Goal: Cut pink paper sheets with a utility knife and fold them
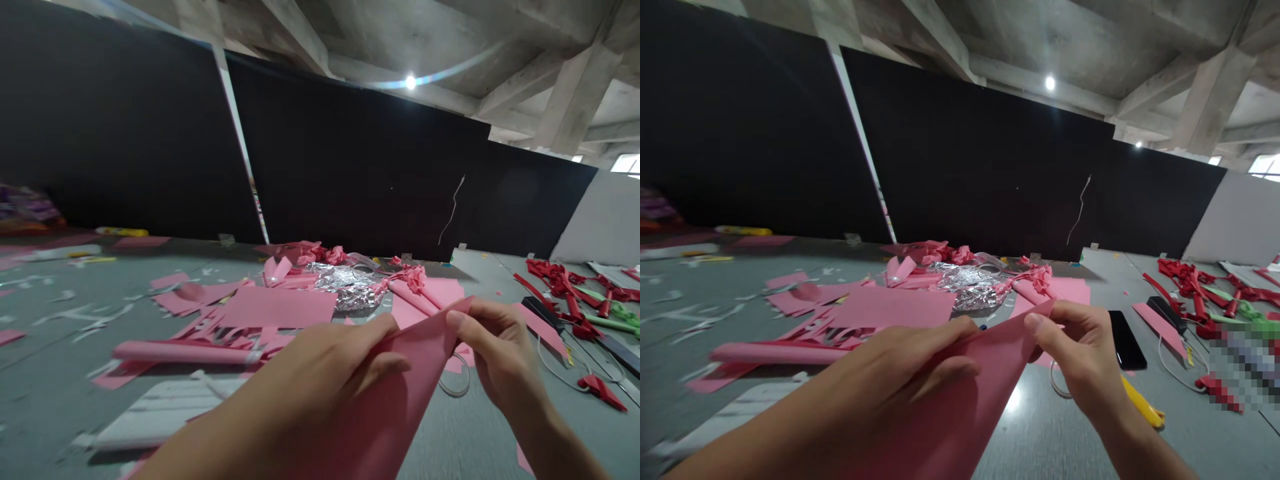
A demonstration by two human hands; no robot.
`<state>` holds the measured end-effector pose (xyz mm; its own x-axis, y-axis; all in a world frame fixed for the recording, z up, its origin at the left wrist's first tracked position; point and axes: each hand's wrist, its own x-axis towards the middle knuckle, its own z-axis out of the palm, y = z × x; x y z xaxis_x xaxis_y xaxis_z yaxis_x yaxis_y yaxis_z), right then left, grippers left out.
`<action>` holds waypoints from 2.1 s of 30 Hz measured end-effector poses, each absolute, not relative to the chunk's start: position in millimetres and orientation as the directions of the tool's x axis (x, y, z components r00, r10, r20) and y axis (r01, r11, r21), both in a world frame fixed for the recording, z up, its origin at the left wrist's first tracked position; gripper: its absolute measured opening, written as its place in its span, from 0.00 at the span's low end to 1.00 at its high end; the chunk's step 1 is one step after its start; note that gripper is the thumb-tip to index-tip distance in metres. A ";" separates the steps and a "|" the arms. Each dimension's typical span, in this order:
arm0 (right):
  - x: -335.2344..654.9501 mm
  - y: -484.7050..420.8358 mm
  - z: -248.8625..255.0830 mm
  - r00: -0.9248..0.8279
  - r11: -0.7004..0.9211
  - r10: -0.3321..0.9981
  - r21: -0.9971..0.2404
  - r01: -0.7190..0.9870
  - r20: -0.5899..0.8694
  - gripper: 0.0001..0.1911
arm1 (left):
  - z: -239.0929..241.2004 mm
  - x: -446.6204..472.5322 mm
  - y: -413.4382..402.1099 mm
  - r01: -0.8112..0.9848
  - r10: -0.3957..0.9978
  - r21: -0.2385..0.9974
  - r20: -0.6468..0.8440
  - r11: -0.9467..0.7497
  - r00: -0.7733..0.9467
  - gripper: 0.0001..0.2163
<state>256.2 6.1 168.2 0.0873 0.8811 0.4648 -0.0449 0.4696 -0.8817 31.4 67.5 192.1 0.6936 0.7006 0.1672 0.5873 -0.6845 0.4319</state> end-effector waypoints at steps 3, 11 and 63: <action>258.7 6.2 169.3 0.106 0.485 0.871 -0.874 -0.023 0.481 0.15 | 195.9 29.8 67.9 0.615 0.713 0.427 0.107 -0.662 0.693 0.15; 261.9 5.4 166.9 0.151 0.501 0.854 -0.865 0.021 0.498 0.12 | 190.3 27.1 67.9 0.552 0.663 0.409 0.207 -0.727 0.720 0.16; 255.8 13.1 163.7 -0.008 0.437 0.899 -0.896 -0.077 0.438 0.20 | 183.7 33.6 65.0 0.464 0.561 0.316 0.449 -0.828 0.696 0.16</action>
<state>255.8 13.1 163.7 -0.0083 0.8987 0.4384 -0.0767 0.4366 -0.8964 33.6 65.0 183.7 0.6955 0.5612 0.4487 0.4638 -0.8276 0.3162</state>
